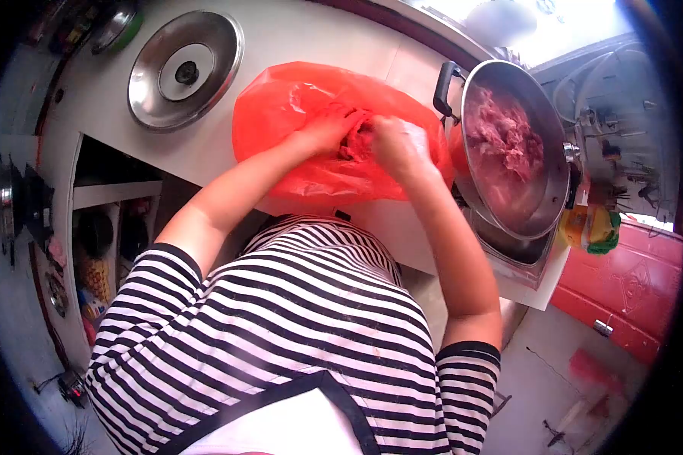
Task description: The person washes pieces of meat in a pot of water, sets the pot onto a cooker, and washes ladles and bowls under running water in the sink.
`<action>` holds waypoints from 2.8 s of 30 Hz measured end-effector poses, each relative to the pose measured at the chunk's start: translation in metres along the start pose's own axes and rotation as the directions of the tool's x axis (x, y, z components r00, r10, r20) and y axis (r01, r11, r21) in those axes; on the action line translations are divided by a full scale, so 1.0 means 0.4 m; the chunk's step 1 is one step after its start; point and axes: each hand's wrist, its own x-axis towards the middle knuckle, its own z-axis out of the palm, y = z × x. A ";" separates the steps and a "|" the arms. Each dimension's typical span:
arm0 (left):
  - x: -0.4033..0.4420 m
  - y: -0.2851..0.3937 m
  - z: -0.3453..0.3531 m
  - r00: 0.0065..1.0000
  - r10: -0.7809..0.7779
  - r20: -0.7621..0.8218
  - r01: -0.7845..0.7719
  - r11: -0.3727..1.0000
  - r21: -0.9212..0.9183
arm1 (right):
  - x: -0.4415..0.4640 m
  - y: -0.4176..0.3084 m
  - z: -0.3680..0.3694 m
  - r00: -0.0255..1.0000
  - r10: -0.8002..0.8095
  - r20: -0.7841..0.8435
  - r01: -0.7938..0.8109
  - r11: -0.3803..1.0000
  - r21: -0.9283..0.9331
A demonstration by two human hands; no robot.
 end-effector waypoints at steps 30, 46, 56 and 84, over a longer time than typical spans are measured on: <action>-0.021 0.033 -0.121 0.875 -0.196 0.443 0.484 0.323 -0.813 | 0.006 0.092 0.074 0.950 0.162 -0.266 0.107 0.634 0.766; -0.121 0.109 -0.119 0.895 -0.251 0.369 0.432 0.279 -0.858 | 0.086 0.046 0.234 0.998 -0.028 -0.058 0.018 0.985 -0.170; -0.127 0.209 -0.121 0.902 -0.350 0.252 0.314 0.133 -0.940 | 0.163 0.138 0.331 0.984 0.025 -0.179 -0.006 0.994 0.105; -0.071 0.397 -0.219 0.985 -0.105 -0.141 -0.150 -0.093 -0.984 | -0.075 0.129 -0.159 0.994 -0.080 -0.080 0.056 -0.265 0.963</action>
